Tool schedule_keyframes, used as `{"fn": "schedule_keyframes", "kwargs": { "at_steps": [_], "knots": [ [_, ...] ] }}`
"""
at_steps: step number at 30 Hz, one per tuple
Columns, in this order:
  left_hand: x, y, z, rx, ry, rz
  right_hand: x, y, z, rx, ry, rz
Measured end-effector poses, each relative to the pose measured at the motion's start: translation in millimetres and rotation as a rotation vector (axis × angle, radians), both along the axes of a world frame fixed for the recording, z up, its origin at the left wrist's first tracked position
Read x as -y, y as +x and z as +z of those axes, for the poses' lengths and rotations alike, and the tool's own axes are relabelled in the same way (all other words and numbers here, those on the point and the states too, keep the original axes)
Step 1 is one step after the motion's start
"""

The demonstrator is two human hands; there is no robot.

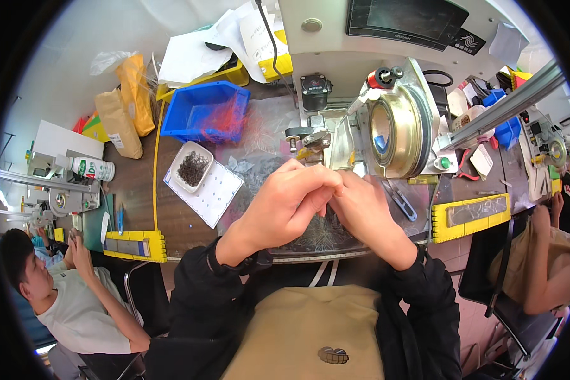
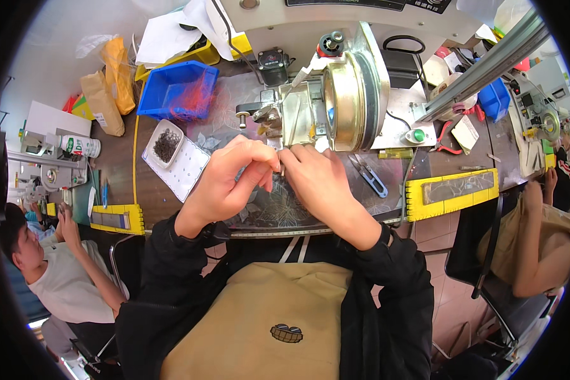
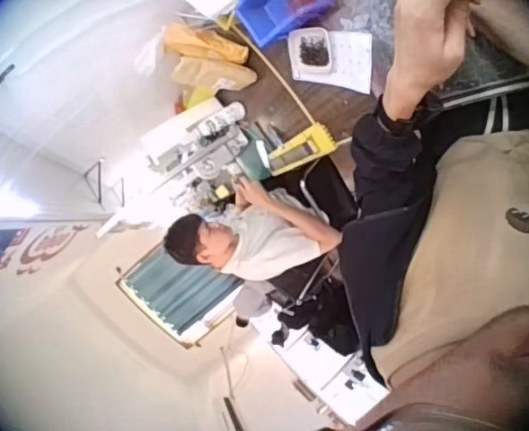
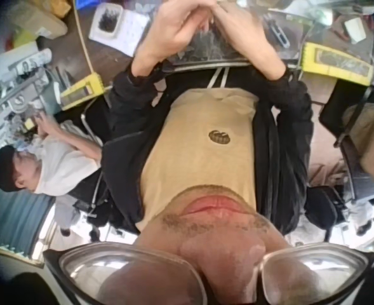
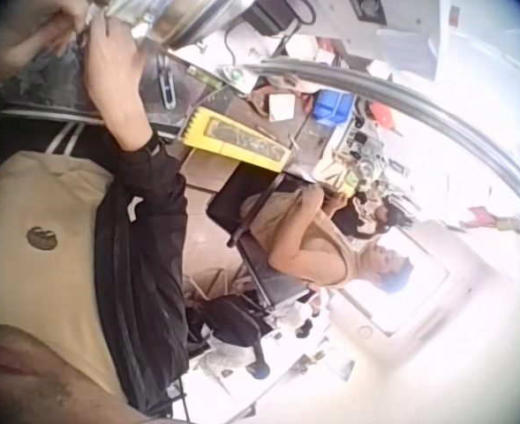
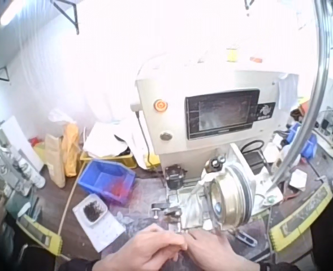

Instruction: Assemble small mechanical components using a workbench machine and handheld tools.

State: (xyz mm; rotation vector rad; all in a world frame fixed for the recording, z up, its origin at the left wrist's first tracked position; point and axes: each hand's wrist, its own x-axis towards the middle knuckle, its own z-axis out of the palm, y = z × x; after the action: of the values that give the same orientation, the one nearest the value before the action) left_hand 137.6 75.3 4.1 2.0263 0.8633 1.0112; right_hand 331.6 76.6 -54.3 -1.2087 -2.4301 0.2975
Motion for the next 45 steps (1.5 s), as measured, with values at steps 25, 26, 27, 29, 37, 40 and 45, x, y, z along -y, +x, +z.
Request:
{"fn": "schedule_keyframes", "kwargs": {
  "at_steps": [25, 26, 27, 29, 37, 40, 45],
  "knots": [
    [3.9, -18.2, -31.0, -0.092, 0.141, 0.085, 16.2, 29.7, 70.6, -0.461, 0.391, 0.216],
    [3.9, -18.7, -30.9, -0.095, 0.149, 0.083, 16.4, 30.3, 70.8, -0.427, 0.383, 0.219],
    [4.2, -19.1, -31.4, -0.095, 0.147, 0.087, 17.6, 31.9, 73.1, -0.427, 0.380, 0.222],
    [4.7, -19.6, -32.4, -0.084, 0.153, 0.093, 21.5, 36.0, 79.4, -0.379, 0.332, 0.218],
    [3.7, -16.0, -34.9, -0.073, 0.152, 0.083, 18.3, 26.3, 75.5, -0.404, 0.420, 0.233],
    [3.7, -16.9, -35.2, -0.073, 0.145, 0.086, 17.8, 24.6, 77.1, -0.389, 0.382, 0.227],
    [4.0, -17.6, -36.2, -0.066, 0.142, 0.088, 22.2, 27.7, 74.6, -0.375, 0.327, 0.185]
  ]
}}
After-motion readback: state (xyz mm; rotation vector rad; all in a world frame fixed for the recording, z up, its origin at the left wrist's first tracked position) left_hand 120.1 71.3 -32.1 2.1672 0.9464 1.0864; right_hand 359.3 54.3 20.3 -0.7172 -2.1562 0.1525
